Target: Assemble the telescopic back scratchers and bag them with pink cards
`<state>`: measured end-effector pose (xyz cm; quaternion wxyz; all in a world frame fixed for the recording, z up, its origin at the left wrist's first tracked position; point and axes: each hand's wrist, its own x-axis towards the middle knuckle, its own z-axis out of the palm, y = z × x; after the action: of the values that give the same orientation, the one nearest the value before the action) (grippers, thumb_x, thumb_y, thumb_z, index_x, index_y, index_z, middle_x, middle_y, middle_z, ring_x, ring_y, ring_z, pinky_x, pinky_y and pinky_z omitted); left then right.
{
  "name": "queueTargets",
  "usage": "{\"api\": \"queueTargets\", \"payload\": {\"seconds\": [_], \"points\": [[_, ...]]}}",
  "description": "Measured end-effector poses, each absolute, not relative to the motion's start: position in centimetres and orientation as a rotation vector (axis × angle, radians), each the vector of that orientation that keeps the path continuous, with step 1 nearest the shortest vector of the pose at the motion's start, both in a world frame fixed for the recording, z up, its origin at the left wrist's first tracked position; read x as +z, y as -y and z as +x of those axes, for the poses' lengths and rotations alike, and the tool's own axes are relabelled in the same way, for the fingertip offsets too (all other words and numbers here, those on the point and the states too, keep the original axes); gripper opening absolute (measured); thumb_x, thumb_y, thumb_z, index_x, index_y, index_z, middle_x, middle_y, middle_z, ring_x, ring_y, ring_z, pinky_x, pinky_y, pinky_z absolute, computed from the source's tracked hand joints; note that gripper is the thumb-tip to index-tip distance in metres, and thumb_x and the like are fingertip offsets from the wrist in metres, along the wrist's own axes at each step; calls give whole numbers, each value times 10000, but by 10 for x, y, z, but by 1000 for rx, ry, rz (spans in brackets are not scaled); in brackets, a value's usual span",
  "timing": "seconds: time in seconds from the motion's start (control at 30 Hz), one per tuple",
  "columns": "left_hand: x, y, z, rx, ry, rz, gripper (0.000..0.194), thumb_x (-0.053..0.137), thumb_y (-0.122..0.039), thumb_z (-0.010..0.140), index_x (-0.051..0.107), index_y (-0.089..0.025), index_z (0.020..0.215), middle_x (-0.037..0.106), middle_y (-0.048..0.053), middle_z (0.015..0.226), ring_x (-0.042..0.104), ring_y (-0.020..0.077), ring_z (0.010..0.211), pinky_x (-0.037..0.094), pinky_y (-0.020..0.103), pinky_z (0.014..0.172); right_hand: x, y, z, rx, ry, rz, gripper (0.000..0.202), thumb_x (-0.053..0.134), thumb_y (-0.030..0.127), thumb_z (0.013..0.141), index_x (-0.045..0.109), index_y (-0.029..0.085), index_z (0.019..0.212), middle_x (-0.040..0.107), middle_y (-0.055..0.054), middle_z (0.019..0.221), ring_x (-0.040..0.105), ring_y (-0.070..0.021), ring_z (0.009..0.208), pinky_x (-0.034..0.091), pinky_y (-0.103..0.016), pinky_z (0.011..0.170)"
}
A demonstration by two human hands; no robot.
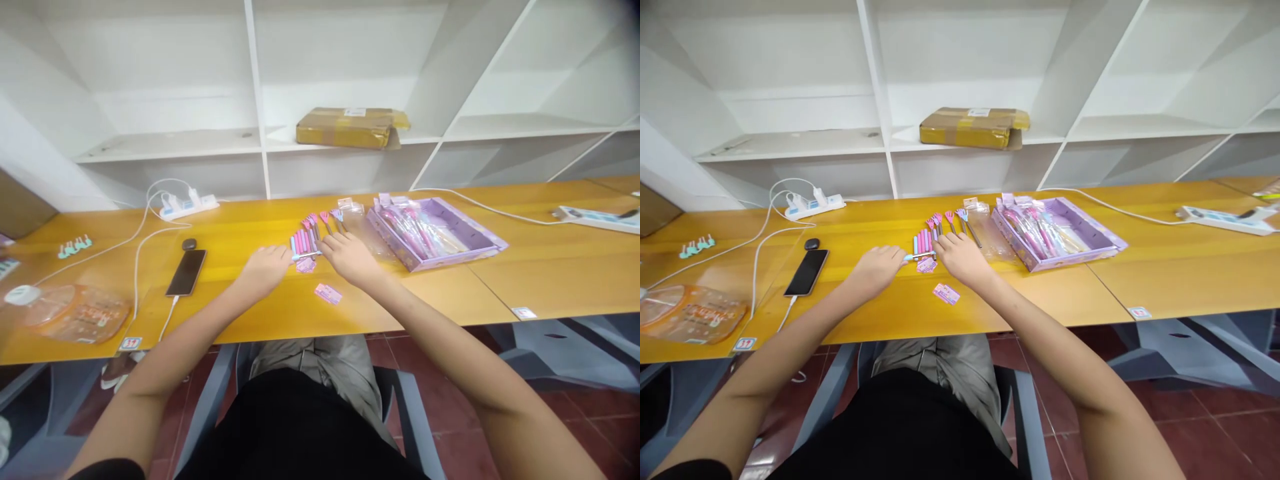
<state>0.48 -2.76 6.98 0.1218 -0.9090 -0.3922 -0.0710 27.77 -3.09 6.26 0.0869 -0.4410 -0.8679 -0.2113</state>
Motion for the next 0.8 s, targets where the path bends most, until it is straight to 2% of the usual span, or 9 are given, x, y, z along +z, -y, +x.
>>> {"api": "queueTargets", "payload": {"seconds": [0.13, 0.23, 0.33, 0.43, 0.57, 0.8], "points": [[92, 26, 7, -184, 1164, -2669, 282, 438, -272, 1149, 702, -172, 1139, 752, 136, 1042, 701, 291, 949, 463, 375, 758, 83, 39, 278, -689, 2528, -1315, 345, 436, 135, 1113, 778, 125, 1160, 759, -160, 1050, 606, -308, 999, 351, -411, 827], [107, 18, -19, -242, 1173, -2655, 269, 465, -292, 1138, 715, -196, 1108, 757, 133, 1034, 695, 299, 960, 472, 378, 785, 90, 46, 303, -726, 2480, -1326, 379, 411, 128, 1108, 778, 123, 1203, 776, -164, 1041, 623, -310, 1011, 380, -411, 838], [120, 12, -77, -267, 1234, -2593, 293, 464, -334, 1122, 727, -214, 1072, 760, 146, 1020, 687, 326, 978, 497, 409, 823, 93, 58, 364, -770, 2391, -1381, 417, 413, 117, 1072, 754, 109, 1313, 792, -179, 1060, 651, -327, 1036, 440, -449, 915], [131, 12, -146, -287, 1346, -2512, 301, 450, -330, 1087, 730, -233, 1035, 760, 145, 1018, 690, 354, 1023, 514, 439, 867, 94, 78, 443, -728, 2237, -1452, 394, 450, 156, 1041, 781, 190, 1252, 803, -190, 1121, 680, -353, 1083, 484, -505, 960], [130, 21, -198, -266, 1411, -2574, 322, 445, -358, 1047, 743, -250, 987, 754, 134, 1009, 698, 339, 1005, 531, 429, 876, 92, 106, 510, -556, 2174, -1447, 344, 475, 231, 1050, 797, 294, 1156, 810, -189, 1164, 703, -369, 1162, 496, -525, 1008], [112, 22, -192, -201, 1387, -2626, 336, 431, -373, 1069, 741, -247, 1034, 749, 141, 1021, 701, 329, 989, 534, 430, 881, 88, 115, 513, -516, 2221, -1473, 331, 480, 251, 1022, 789, 313, 1122, 826, -176, 1116, 732, -372, 1116, 515, -524, 969]]}}
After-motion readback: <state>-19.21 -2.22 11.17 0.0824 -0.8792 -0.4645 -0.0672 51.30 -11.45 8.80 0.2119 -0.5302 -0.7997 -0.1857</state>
